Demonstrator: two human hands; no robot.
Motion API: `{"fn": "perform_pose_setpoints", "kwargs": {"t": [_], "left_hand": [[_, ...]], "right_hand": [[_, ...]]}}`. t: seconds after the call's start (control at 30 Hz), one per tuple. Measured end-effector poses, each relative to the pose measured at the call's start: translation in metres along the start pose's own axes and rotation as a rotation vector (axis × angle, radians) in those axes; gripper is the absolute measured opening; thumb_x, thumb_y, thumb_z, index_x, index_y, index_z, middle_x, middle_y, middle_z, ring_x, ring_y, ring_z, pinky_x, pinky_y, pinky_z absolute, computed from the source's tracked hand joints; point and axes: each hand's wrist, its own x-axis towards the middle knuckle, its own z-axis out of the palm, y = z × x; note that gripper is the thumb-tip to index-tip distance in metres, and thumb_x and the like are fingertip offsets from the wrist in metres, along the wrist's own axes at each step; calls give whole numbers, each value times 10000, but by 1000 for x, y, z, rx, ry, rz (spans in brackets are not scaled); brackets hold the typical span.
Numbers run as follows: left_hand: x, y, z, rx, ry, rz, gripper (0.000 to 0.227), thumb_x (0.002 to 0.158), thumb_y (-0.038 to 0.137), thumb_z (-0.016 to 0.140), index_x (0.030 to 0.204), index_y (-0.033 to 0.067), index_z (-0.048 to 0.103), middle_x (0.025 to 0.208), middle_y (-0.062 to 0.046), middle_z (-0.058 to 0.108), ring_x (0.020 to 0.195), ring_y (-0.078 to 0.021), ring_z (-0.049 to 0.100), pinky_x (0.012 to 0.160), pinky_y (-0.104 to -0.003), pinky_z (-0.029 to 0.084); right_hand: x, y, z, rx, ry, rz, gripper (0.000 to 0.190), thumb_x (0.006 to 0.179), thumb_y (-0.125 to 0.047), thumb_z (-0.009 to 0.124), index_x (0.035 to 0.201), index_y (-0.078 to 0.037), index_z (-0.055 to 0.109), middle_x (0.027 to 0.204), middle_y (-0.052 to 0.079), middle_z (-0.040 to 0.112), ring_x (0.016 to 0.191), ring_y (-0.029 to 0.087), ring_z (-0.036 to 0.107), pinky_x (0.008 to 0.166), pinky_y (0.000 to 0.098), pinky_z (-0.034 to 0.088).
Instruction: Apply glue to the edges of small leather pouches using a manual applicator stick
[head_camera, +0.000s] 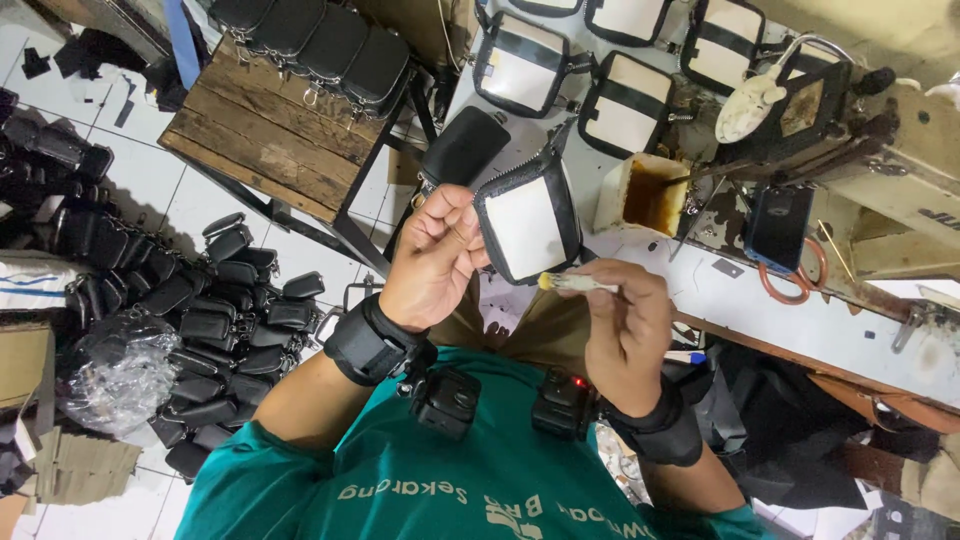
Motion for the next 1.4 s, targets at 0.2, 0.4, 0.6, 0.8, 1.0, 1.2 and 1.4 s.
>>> {"fn": "perform_pose_setpoints", "kwargs": {"t": [0.2,0.4,0.6,0.8,1.0,1.2,1.4], "left_hand": [[5,1,5,25,30,40,67,1056,64,554,1102,25,583,806,-3,664,647,-32,615,735,-340,695],[7,7,21,59,70,70,45,1059,70,553,1089,52,580,763,42,608,632,-9,547,674,-244,666],[8,3,22,61,51,68,71,1075,76,533,1112,44,585,774,41,599,628,9,493,742,-277,676],[-3,-10,25,78,66,33,51,1044,39,563,1042,26,612,828,-59,719,678,-88,704,758,-339,695],[0,21,15,281,95,43,67,1028,9,577,1072,58,591,793,31,598,619,-29,625,668,-249,681],[3,46,5,462,76,37,111,1055,-64,548,1070,43,570,730,39,460,597,1,451,654,-235,651],[1,33,-14,462,125,-5,57,1068,-34,558,1074,19,576,684,15,468,576,-19,417,592,-212,622]], "right_hand": [[-4,-5,-3,-88,-86,45,103,1091,-21,451,1184,14,481,1093,206,643,807,223,688,748,387,601],[2,-8,17,18,-80,97,95,1074,-21,478,1132,50,504,1077,212,671,1062,390,729,914,476,572],[11,1,28,118,9,115,109,1107,-79,433,1133,16,481,1110,168,648,1153,394,694,986,496,555],[9,15,36,133,59,78,89,1131,-74,398,1153,-22,467,1142,138,606,1240,365,636,1053,506,522],[8,-1,-3,-19,149,206,216,1103,-231,530,1131,-17,515,1116,168,659,876,273,769,772,386,642],[45,65,-99,-696,70,-49,93,1068,-45,720,1160,-52,732,932,166,682,855,414,663,761,463,507],[51,123,-114,-948,-117,-112,80,1019,-104,745,1094,-131,743,805,109,694,793,356,608,779,428,471]]}}
